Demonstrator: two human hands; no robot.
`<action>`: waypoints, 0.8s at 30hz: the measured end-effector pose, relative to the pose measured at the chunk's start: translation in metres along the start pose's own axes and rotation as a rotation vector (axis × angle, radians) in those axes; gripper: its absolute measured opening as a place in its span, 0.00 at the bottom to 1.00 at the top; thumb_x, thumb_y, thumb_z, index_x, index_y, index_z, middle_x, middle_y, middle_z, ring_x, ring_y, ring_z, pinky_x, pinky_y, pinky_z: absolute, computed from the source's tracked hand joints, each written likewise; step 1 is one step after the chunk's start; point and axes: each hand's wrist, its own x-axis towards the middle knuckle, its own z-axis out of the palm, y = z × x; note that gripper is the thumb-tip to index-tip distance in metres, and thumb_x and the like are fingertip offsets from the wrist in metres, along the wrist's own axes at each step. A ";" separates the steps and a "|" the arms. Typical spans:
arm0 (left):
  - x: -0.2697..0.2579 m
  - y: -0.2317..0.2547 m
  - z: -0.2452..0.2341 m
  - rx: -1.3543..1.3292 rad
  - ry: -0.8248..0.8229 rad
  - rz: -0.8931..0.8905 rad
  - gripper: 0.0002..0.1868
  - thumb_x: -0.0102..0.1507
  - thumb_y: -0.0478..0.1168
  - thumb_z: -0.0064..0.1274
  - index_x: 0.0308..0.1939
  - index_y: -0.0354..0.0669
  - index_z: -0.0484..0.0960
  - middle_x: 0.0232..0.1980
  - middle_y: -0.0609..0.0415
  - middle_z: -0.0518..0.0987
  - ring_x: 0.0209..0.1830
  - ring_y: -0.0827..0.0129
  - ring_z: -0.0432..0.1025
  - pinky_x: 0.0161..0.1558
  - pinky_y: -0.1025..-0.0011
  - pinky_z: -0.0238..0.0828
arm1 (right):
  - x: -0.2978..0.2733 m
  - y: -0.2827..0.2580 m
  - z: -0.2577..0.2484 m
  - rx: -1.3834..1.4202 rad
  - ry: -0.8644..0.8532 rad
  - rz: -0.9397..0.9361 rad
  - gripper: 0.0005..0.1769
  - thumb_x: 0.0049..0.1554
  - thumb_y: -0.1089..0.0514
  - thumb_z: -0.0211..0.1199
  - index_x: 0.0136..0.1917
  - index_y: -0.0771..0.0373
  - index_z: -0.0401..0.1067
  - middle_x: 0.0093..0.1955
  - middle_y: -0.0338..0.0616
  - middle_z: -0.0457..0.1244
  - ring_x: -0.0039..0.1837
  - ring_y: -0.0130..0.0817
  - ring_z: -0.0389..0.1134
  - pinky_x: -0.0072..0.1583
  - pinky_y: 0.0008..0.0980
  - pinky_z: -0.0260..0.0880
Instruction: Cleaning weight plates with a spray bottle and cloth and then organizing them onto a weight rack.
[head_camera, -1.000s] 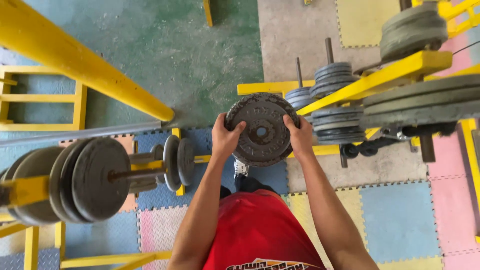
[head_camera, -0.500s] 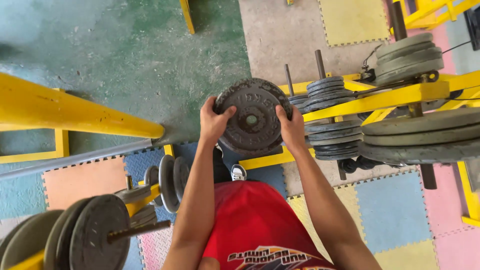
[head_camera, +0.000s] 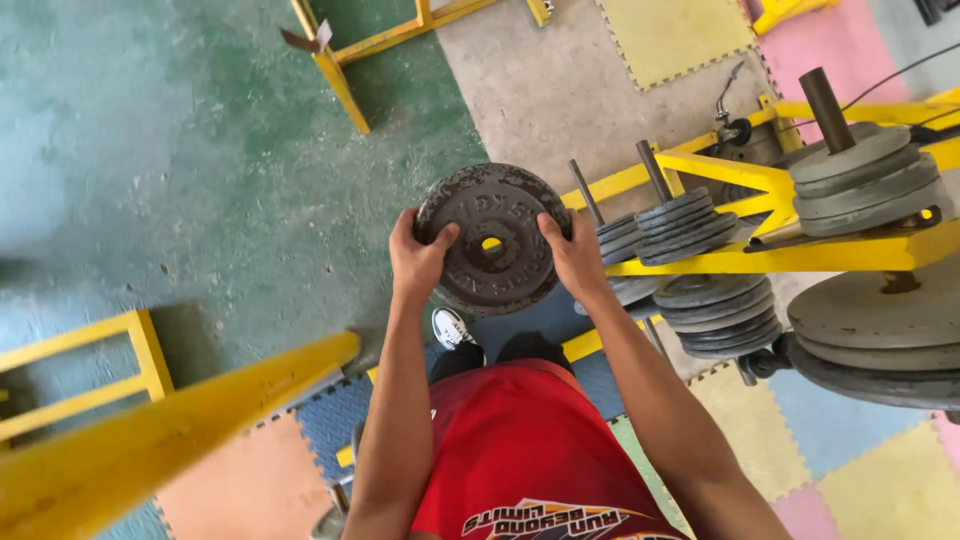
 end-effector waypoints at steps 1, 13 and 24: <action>0.013 0.009 0.003 0.004 -0.019 0.002 0.23 0.56 0.36 0.68 0.51 0.31 0.79 0.41 0.50 0.83 0.40 0.71 0.75 0.46 0.71 0.75 | 0.009 0.003 0.002 0.005 0.018 0.008 0.32 0.61 0.33 0.58 0.54 0.65 0.72 0.44 0.45 0.65 0.46 0.38 0.66 0.48 0.43 0.64; 0.134 0.013 0.099 0.097 -0.414 0.031 0.26 0.57 0.39 0.67 0.54 0.32 0.77 0.44 0.48 0.84 0.43 0.67 0.79 0.48 0.69 0.76 | 0.066 -0.008 -0.035 0.076 0.434 0.191 0.24 0.62 0.43 0.65 0.49 0.70 0.74 0.40 0.43 0.67 0.44 0.26 0.64 0.47 0.34 0.66; 0.218 0.027 0.223 0.211 -0.687 -0.013 0.27 0.59 0.41 0.65 0.58 0.33 0.75 0.50 0.47 0.83 0.49 0.64 0.79 0.52 0.66 0.75 | 0.132 0.000 -0.099 0.046 0.620 0.309 0.24 0.62 0.41 0.62 0.51 0.67 0.71 0.41 0.44 0.65 0.44 0.33 0.64 0.47 0.39 0.64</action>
